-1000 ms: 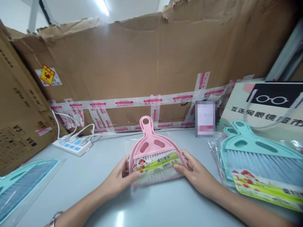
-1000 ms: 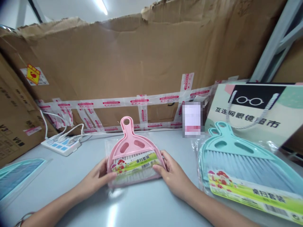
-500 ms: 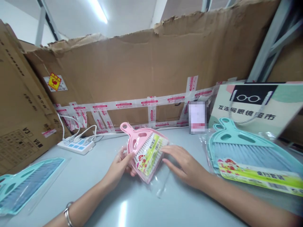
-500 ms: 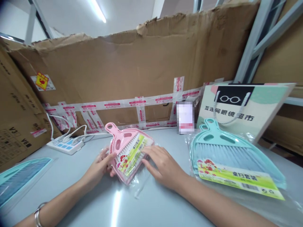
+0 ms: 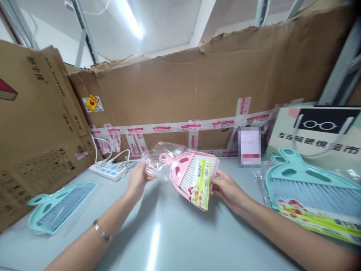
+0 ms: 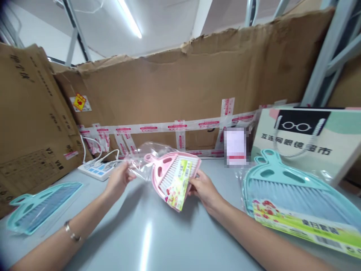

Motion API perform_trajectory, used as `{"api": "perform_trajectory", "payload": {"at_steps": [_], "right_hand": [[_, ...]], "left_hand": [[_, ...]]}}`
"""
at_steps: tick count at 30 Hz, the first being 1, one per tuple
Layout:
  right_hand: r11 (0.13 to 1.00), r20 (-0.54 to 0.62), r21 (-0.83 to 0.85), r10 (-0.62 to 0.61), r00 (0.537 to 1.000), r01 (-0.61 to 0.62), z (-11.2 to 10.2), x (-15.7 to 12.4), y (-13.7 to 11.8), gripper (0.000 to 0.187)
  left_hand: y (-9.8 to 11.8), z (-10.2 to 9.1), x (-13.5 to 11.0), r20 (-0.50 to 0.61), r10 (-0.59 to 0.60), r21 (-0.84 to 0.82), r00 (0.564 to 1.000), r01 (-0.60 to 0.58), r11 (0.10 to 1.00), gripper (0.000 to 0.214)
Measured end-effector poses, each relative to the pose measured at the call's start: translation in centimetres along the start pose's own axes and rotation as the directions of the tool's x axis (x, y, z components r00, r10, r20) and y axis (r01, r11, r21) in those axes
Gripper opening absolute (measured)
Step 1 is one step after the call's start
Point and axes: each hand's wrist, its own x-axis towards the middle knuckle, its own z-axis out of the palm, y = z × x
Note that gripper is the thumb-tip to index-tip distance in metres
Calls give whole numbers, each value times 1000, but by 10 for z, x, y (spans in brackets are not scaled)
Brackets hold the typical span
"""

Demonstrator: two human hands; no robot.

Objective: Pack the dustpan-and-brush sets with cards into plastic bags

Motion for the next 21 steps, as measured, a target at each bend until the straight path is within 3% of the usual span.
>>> {"api": "perform_trajectory", "payload": {"at_steps": [2, 3, 5, 6, 8, 9, 10, 11, 13, 15, 16, 17, 18, 19, 20, 21], "right_hand": [[975, -80, -165, -163, 983, 149, -14, 3, -1, 27], [919, -115, -306, -295, 948, 249, -23, 5, -2, 25], [665, -104, -632, -582, 806, 398, -42, 9, -7, 19], [497, -50, -759, -689, 723, 421, -50, 10, -10, 17], [219, 69, -892, -797, 600, 395, -64, 14, -18, 17], [150, 93, -918, -819, 566, 367, -68, 15, -21, 18], [137, 81, -931, -826, 558, 339, -71, 15, -25, 18], [181, 27, -934, -824, 566, 308, -73, 15, -30, 17], [391, -151, -874, -784, 602, 289, -73, 13, -39, 13], [670, -324, -649, -672, 666, 360, -70, 7, -48, 15], [785, -376, -473, -591, 713, 401, -67, 4, -52, 18], [863, -394, -277, -503, 770, 422, -63, 0, -55, 20], [907, -373, -86, -412, 831, 411, -57, -3, -57, 22], [927, -329, 74, -326, 886, 369, -51, -6, -58, 23], [934, -263, 185, -252, 931, 306, -44, -9, -57, 24], [938, -193, 252, -191, 962, 237, -35, -13, -54, 26]], "left_hand": [[20, -33, 26, -174, 115, 54, 978, -108, 993, 21], [30, -55, 36, -256, 180, 129, 950, -151, 980, 19], [47, -106, 48, -391, 305, 362, 868, -160, 918, 18], [53, -133, 51, -402, 339, 499, 851, -106, 860, 18], [58, -180, 49, -491, 366, 728, 790, 142, 671, 13], [57, -198, 46, -522, 355, 789, 776, 280, 547, 12], [56, -210, 42, -527, 310, 816, 791, 369, 446, 10], [53, -217, 38, -545, 274, 815, 793, 424, 394, 9], [51, -215, 30, -563, 317, 814, 763, 445, 374, 32], [54, -194, 24, -535, 533, 843, 655, 371, 389, 72], [57, -178, 22, -489, 650, 872, 582, 312, 376, 86], [61, -159, 19, -425, 719, 905, 551, 238, 352, 90], [63, -138, 16, -347, 752, 934, 561, 132, 333, 88], [63, -115, 12, -263, 753, 937, 603, -28, 350, 82], [60, -91, 7, -156, 710, 879, 686, -231, 417, 75], [55, -68, 1, -54, 613, 748, 788, -375, 548, 69]]}}
